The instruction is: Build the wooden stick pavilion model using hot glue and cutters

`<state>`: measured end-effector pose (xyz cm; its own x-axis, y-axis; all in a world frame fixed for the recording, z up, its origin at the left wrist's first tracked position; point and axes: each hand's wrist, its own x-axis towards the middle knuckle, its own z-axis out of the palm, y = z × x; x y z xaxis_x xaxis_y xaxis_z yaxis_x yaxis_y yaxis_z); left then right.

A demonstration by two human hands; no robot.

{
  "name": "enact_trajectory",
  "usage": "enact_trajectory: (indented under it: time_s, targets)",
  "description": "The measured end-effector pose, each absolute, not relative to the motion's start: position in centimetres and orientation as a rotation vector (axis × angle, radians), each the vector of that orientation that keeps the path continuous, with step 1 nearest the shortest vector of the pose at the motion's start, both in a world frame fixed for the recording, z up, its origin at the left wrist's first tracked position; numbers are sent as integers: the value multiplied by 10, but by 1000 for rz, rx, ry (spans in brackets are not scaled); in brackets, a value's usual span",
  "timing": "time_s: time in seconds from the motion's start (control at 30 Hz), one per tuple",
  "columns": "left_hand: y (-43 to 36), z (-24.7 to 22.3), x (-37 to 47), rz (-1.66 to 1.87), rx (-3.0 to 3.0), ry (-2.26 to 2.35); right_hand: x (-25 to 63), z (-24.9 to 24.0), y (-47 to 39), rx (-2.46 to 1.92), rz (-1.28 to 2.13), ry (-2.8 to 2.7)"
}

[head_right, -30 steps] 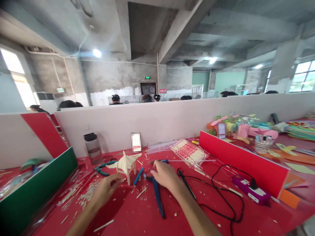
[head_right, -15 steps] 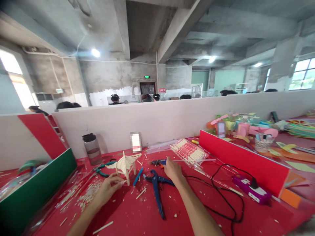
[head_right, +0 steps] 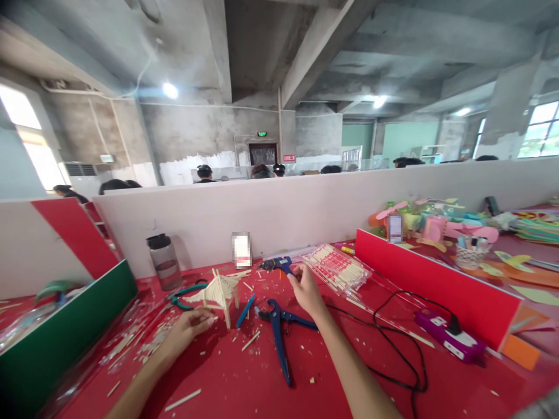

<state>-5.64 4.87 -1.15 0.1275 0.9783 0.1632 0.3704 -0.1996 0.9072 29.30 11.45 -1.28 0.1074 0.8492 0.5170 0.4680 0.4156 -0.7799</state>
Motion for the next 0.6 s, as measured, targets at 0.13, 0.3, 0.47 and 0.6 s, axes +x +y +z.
enact_trajectory:
  time_s: [0.13, 0.3, 0.47, 0.6]
  targets:
    - [49, -12, -66, 999, 1687, 1306, 284, -5, 103, -937, 823, -1336]
    - [45, -7, -69, 989, 1684, 1272, 279, 10, 87, -762, 1123, -1250]
    - [41, -1, -65, 1037, 1666, 1326, 277, 20, 76, -662, 1212, -1141]
    - [41, -2, -64, 1036, 1639, 1326, 278, 26, 70, -636, 1209, -1235]
